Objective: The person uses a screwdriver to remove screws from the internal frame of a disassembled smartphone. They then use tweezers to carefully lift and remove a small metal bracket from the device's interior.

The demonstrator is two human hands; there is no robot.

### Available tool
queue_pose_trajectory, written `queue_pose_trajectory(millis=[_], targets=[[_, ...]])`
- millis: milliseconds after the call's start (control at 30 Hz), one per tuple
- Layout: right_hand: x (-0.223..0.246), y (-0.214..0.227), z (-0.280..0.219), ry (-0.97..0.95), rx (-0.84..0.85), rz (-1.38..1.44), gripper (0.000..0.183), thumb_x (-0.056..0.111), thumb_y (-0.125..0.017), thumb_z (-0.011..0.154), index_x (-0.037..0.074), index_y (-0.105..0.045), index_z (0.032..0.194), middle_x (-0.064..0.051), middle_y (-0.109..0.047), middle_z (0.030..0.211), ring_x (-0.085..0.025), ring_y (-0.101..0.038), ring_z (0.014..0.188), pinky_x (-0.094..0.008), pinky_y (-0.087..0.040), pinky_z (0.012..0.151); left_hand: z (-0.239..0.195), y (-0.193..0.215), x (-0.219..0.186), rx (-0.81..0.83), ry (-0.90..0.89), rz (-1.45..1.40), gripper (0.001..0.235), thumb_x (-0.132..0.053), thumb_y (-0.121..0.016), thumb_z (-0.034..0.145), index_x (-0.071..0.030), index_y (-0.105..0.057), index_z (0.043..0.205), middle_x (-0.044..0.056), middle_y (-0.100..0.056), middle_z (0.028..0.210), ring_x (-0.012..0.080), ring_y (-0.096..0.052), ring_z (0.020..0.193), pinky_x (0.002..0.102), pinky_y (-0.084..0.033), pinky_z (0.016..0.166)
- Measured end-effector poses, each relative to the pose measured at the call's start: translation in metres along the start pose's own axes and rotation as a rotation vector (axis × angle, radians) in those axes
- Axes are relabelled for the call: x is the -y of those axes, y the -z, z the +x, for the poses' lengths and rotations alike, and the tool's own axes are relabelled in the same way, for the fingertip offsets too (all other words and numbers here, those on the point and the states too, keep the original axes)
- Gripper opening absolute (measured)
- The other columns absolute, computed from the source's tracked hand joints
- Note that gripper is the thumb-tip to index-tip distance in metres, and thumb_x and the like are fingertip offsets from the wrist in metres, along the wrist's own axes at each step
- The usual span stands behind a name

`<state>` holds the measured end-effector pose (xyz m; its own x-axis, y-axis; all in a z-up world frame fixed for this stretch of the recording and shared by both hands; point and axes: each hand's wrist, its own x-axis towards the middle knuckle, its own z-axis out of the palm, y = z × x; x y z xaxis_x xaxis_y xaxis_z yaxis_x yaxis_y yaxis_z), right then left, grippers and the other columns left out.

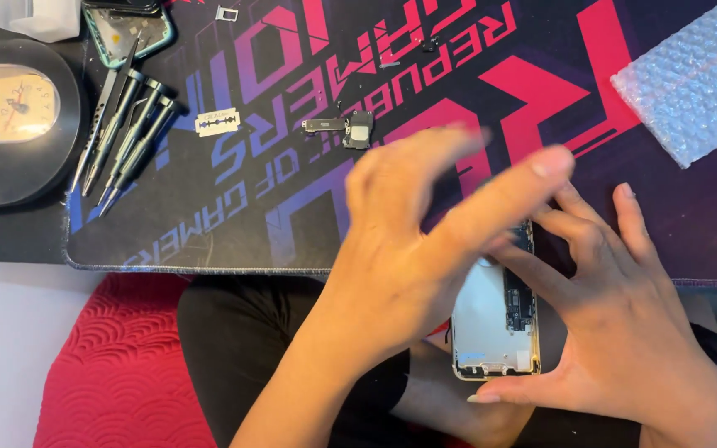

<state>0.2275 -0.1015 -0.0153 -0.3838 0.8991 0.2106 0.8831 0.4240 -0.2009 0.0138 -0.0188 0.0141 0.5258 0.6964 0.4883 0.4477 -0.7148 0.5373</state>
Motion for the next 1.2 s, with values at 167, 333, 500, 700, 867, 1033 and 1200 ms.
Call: queue_pose_trajectory(millis=[167, 333, 500, 700, 867, 1033, 1200], targets=[[-0.002, -0.001, -0.002, -0.019, 0.034, -0.036, 0.145, 0.097, -0.088, 0.027, 0.026, -0.046, 0.146, -0.02, -0.038, 0.151, -0.043, -0.036, 0.153, -0.08, -0.022, 0.121, -0.004, -0.003, 0.004, -0.107, -0.113, -0.009, 0.039, 0.0, -0.072, 0.118, -0.017, -0.055, 0.149, -0.003, -0.071, 0.107, 0.0112, -0.072, 0.102, 0.045, -0.069, 0.115], [0.0, 0.001, 0.0, -0.048, 0.05, -0.073, 0.151, 0.104, -0.082, 0.026, 0.029, -0.047, 0.153, -0.018, -0.047, 0.144, -0.044, -0.035, 0.155, -0.073, -0.02, 0.125, -0.008, 0.005, 0.004, 0.109, -0.005, -0.203, 0.044, -0.007, -0.051, 0.124, -0.017, -0.032, 0.162, 0.022, -0.049, 0.171, 0.0392, -0.056, 0.167, 0.048, -0.05, 0.143], [0.0, -0.001, -0.003, -0.027, 0.027, -0.042, 0.146, 0.099, -0.084, 0.031, 0.028, -0.043, 0.151, -0.017, -0.037, 0.154, -0.044, -0.034, 0.156, -0.078, -0.022, 0.123, -0.004, -0.004, 0.007, -0.11, -0.074, 0.057, 0.052, -0.001, -0.094, 0.114, -0.023, -0.06, 0.146, -0.001, -0.048, 0.1, 0.0165, -0.053, 0.088, 0.032, -0.048, 0.083], [0.005, 0.004, 0.001, -0.061, 0.044, -0.056, 0.146, 0.103, -0.08, 0.031, 0.027, -0.049, 0.151, -0.019, -0.047, 0.151, -0.043, -0.036, 0.154, -0.073, -0.02, 0.124, -0.016, -0.014, 0.013, -0.015, 0.029, -0.23, 0.049, -0.01, -0.052, 0.123, -0.013, -0.026, 0.165, 0.011, -0.051, 0.165, 0.0261, -0.07, 0.128, 0.037, -0.062, 0.117], [0.005, 0.005, 0.002, -0.067, 0.048, -0.059, 0.148, 0.104, -0.078, 0.03, 0.029, -0.047, 0.154, -0.018, -0.047, 0.151, -0.042, -0.038, 0.154, -0.071, -0.02, 0.125, -0.019, -0.012, 0.01, -0.029, 0.219, -0.337, 0.064, 0.003, -0.071, 0.113, -0.009, -0.029, 0.161, 0.009, -0.038, 0.173, 0.0148, -0.074, 0.107, 0.026, -0.066, 0.098], [0.005, 0.005, 0.001, -0.062, 0.043, -0.062, 0.146, 0.104, -0.077, 0.032, 0.029, -0.048, 0.154, -0.019, -0.047, 0.152, -0.042, -0.037, 0.155, -0.071, -0.02, 0.126, -0.021, -0.012, 0.01, -0.063, 0.187, -0.35, 0.066, 0.007, -0.073, 0.115, -0.008, -0.028, 0.161, 0.012, -0.037, 0.174, 0.0156, -0.078, 0.109, 0.026, -0.068, 0.098], [0.003, 0.003, -0.001, -0.059, 0.041, -0.036, 0.145, 0.102, -0.079, 0.033, 0.027, -0.047, 0.153, -0.019, -0.044, 0.154, -0.042, -0.035, 0.156, -0.072, -0.018, 0.127, -0.022, -0.018, 0.015, -0.041, 0.152, -0.296, 0.063, 0.007, -0.072, 0.116, -0.009, -0.03, 0.161, 0.008, -0.04, 0.171, 0.0167, -0.074, 0.115, 0.027, -0.069, 0.107]])
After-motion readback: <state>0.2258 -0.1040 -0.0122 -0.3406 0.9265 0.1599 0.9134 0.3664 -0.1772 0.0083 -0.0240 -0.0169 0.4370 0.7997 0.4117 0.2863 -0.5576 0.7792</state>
